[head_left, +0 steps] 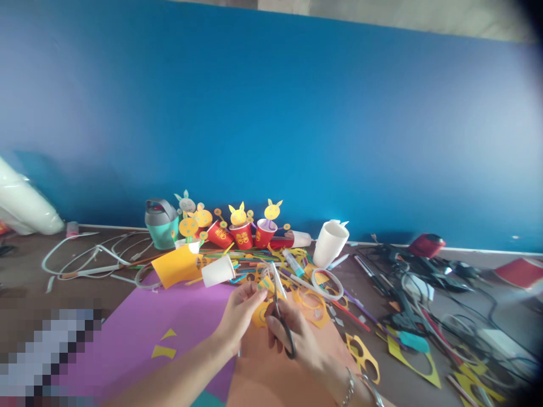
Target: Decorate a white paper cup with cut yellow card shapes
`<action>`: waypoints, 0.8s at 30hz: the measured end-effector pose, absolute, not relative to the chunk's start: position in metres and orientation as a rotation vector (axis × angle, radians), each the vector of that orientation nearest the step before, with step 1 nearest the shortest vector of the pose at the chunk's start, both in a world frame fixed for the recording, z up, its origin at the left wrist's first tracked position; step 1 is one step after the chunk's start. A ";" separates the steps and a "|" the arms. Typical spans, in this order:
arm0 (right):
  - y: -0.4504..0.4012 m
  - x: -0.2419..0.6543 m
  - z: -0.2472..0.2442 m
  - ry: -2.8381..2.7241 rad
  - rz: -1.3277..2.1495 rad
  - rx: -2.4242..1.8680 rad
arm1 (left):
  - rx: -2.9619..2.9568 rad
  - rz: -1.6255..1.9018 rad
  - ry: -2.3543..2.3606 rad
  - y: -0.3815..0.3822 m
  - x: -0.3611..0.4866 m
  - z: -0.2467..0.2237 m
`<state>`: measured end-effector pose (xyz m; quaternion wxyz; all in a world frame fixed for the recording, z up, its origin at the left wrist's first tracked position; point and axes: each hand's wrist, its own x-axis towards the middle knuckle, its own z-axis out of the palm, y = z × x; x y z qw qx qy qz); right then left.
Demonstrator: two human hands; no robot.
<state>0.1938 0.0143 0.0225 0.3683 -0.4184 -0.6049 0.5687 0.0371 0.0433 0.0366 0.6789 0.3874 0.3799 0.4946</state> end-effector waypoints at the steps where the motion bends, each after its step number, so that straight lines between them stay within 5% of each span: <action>1: 0.014 0.194 0.022 -1.558 1.457 -1.074 | 0.878 1.121 0.856 0.044 0.037 0.035; 24: 0.018 0.190 0.016 -1.528 1.456 -1.070 | 0.839 1.142 0.855 0.047 0.037 0.038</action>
